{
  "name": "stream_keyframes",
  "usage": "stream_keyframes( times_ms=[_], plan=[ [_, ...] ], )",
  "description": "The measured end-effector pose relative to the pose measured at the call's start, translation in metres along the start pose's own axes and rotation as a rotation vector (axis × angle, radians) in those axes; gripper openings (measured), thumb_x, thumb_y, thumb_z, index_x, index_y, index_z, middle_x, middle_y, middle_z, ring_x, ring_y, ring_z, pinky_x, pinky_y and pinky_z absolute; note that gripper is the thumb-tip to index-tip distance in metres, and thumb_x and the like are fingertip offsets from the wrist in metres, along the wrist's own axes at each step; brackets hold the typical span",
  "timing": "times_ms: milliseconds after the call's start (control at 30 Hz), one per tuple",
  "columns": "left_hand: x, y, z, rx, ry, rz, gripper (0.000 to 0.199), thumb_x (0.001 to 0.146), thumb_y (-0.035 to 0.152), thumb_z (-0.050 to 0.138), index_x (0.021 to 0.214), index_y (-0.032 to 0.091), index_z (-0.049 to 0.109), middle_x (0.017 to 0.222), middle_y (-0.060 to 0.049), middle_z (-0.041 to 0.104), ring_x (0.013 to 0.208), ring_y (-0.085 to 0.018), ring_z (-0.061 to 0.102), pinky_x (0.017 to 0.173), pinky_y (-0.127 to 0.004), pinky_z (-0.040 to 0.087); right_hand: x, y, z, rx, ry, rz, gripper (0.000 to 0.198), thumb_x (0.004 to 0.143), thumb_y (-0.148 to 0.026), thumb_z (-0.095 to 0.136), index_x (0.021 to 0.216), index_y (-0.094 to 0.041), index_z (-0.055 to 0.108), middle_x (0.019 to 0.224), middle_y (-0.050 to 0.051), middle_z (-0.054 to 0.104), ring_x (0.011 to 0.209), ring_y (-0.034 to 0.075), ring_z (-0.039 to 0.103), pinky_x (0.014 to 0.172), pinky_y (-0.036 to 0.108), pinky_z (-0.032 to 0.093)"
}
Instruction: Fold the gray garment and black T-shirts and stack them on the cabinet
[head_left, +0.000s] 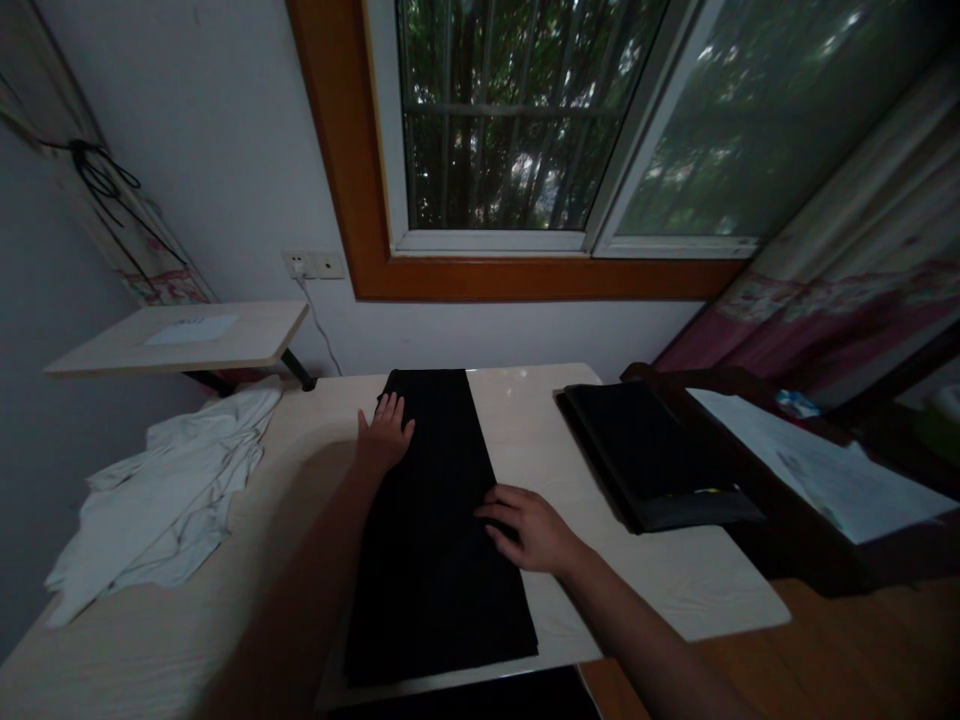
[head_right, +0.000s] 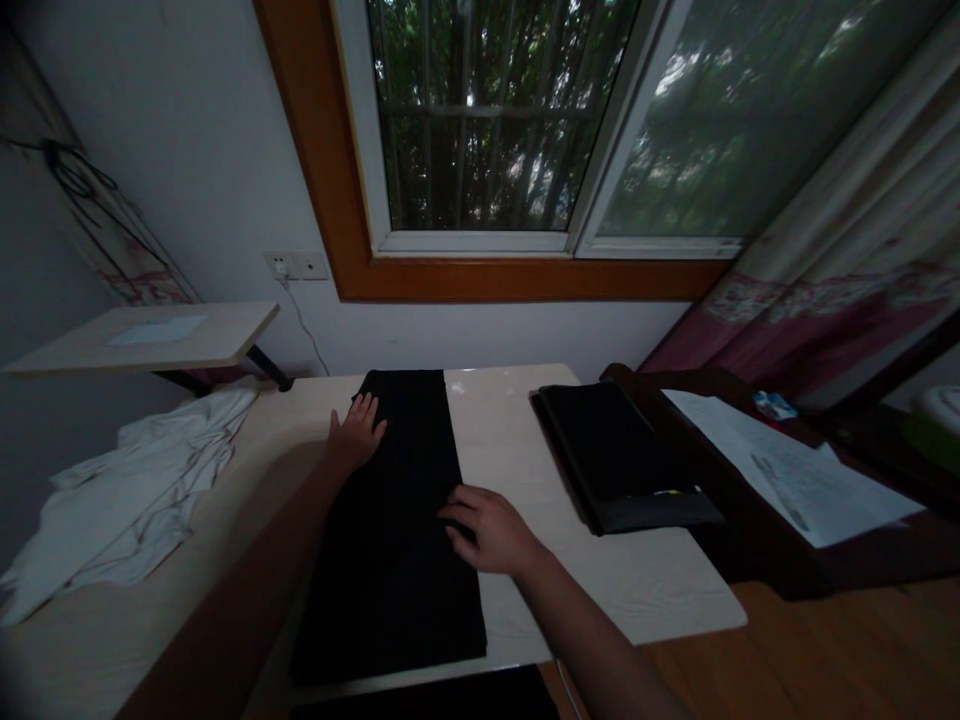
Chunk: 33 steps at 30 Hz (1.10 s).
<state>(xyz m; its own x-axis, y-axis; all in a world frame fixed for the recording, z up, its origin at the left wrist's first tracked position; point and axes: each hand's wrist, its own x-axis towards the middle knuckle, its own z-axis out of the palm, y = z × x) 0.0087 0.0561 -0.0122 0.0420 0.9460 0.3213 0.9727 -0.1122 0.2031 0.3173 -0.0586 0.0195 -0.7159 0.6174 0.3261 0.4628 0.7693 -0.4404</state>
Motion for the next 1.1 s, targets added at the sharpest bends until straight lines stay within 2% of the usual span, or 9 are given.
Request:
stream_keyframes(
  times_ms=[167,267,367,433,533,633,733,900,1100],
  plan=[
    [-0.009,-0.007,-0.004,0.025,-0.002,-0.003,0.058,0.101,0.040,0.034,0.155,0.020,0.037,0.163,-0.016,0.033,0.153,-0.030,0.026,0.121,-0.065,0.008,-0.002,0.002,0.001,0.017,0.073,-0.006,0.030,0.094,-0.021,0.052,0.120,-0.025,0.067,0.111,0.009,0.068,0.102,0.022,0.065,0.089,0.039,0.055],
    [-0.015,-0.009,-0.007,0.041,-0.004,-0.003,0.057,0.101,0.040,0.034,0.155,0.021,0.037,0.163,-0.015,0.031,0.153,-0.030,0.025,0.121,-0.067,0.009,0.000,0.002,0.001,-0.068,0.101,0.017,0.033,0.094,-0.025,0.058,0.126,-0.026,0.066,0.126,0.012,0.065,0.115,0.027,0.061,0.098,0.047,0.051],
    [-0.021,-0.010,-0.010,0.057,-0.013,-0.009,0.056,0.101,0.039,0.036,0.155,0.024,0.038,0.163,-0.014,0.031,0.153,-0.030,0.025,0.120,-0.068,0.011,0.003,0.003,0.000,-0.139,0.030,0.023,0.049,0.092,-0.036,0.067,0.139,-0.028,0.058,0.146,0.013,0.054,0.133,0.031,0.051,0.107,0.054,0.045],
    [-0.024,-0.011,-0.012,0.064,0.004,-0.002,0.055,0.101,0.038,0.037,0.154,0.025,0.040,0.163,-0.013,0.033,0.153,-0.030,0.025,0.120,-0.068,0.010,0.004,0.003,0.000,-0.147,-0.040,-0.009,0.061,0.089,-0.045,0.071,0.145,-0.029,0.053,0.151,0.012,0.050,0.143,0.032,0.042,0.114,0.057,0.037],
    [-0.028,-0.014,-0.016,0.066,0.057,0.058,0.052,0.100,0.033,0.037,0.150,0.025,0.046,0.161,-0.011,0.038,0.152,-0.030,0.029,0.122,-0.067,0.007,0.004,0.004,-0.003,-0.122,-0.107,-0.050,0.071,0.085,-0.055,0.073,0.148,-0.031,0.049,0.154,0.012,0.048,0.147,0.032,0.037,0.118,0.060,0.028],
    [-0.029,-0.018,-0.021,0.055,0.087,0.168,0.049,0.099,0.027,0.036,0.145,0.023,0.053,0.156,-0.010,0.045,0.148,-0.029,0.036,0.124,-0.064,0.004,-0.001,0.006,-0.006,-0.087,-0.141,-0.062,0.075,0.081,-0.060,0.075,0.147,-0.032,0.051,0.156,0.011,0.045,0.148,0.032,0.036,0.119,0.061,0.027],
    [-0.029,-0.021,-0.025,0.033,0.080,0.259,0.047,0.098,0.023,0.037,0.138,0.021,0.061,0.150,-0.009,0.054,0.145,-0.028,0.041,0.126,-0.060,0.006,-0.010,0.009,-0.007,-0.056,-0.127,-0.084,0.066,0.080,-0.058,0.077,0.139,-0.033,0.060,0.153,0.009,0.049,0.146,0.032,0.039,0.118,0.060,0.030],
    [-0.028,-0.018,-0.027,-0.023,0.054,0.268,0.044,0.094,0.019,0.042,0.131,0.019,0.067,0.144,-0.011,0.059,0.140,-0.029,0.049,0.125,-0.058,0.017,-0.021,0.007,-0.008,0.034,-0.004,-0.101,0.025,0.091,-0.039,0.070,0.115,-0.031,0.075,0.130,0.005,0.070,0.131,0.027,0.056,0.106,0.051,0.047],
    [-0.043,0.024,-0.029,-0.016,-0.018,0.339,0.047,0.094,0.021,0.045,0.139,0.019,0.059,0.153,-0.011,0.050,0.144,-0.031,0.042,0.121,-0.057,0.026,-0.020,-0.003,-0.014,0.084,0.071,-0.090,0.024,0.097,-0.028,0.058,0.114,-0.028,0.075,0.120,0.006,0.074,0.116,0.026,0.063,0.096,0.049,0.053]
  ],
)
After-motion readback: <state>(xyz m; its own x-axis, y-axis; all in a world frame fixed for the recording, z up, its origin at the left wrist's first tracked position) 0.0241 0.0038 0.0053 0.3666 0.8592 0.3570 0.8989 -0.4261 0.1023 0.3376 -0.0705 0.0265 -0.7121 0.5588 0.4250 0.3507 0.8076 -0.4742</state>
